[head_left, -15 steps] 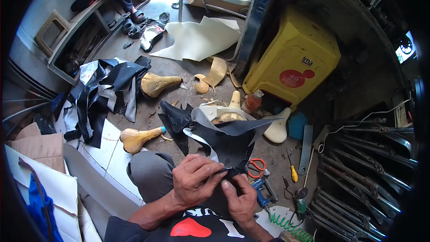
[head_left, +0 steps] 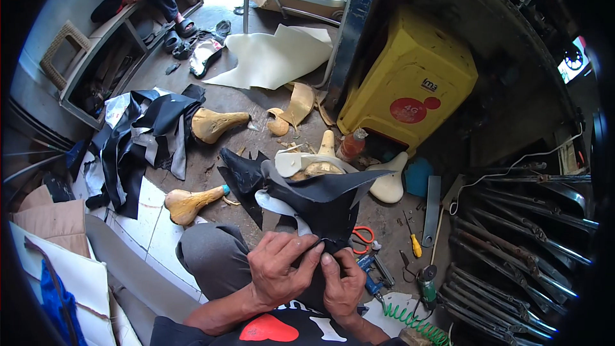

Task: The person reupholsters a bicycle saddle by stretching black material over the frame and applying adhesive using a small brush, then trimming the excess material with shears.

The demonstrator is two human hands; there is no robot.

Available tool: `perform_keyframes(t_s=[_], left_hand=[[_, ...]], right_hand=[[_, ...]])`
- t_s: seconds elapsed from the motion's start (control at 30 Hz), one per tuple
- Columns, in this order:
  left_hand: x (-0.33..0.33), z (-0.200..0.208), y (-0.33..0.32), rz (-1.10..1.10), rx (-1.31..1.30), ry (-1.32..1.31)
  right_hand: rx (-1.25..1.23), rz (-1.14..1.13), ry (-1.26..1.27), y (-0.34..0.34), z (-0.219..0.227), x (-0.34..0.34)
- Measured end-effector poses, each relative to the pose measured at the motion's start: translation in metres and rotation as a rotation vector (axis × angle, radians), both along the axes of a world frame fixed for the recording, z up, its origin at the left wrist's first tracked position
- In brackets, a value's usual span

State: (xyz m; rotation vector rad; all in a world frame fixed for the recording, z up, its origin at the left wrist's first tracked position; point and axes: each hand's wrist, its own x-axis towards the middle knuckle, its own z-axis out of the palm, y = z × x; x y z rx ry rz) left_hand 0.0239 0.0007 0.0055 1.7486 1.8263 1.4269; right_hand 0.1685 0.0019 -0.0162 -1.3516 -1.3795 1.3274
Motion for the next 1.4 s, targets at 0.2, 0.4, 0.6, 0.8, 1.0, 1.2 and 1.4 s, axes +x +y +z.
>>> perform_keyframes(t_s=[0.2, 0.4, 0.6, 0.8, 1.0, 1.2, 1.4], left_hand=[[0.003, 0.001, 0.005, 0.04, -0.02, 0.055], [-0.003, 0.005, 0.008, 0.015, -0.119, 0.066], [-0.026, 0.004, 0.0, -0.002, 0.203, 0.19], [-0.057, 0.026, 0.021, 0.007, 0.407, 0.547], [-0.096, 0.046, 0.05, 0.042, 0.526, 0.662], [-0.127, 0.042, 0.04, 0.296, 0.542, 0.181], [-0.153, 0.007, 0.041, 0.208, 0.281, -0.92]], right_hand=[[-0.131, 0.001, 0.055, 0.024, -0.002, 0.004], [-0.174, 0.052, 0.164, 0.039, 0.005, 0.002], [-0.167, -0.021, 0.397, 0.065, 0.012, -0.007], [-0.081, 0.022, 0.529, 0.098, 0.045, -0.033], [-0.16, 0.261, 0.636, 0.112, 0.091, -0.077], [-0.163, 0.551, 0.51, 0.12, 0.092, -0.123], [0.076, 0.375, 0.255, 0.135, 0.042, -0.13]])
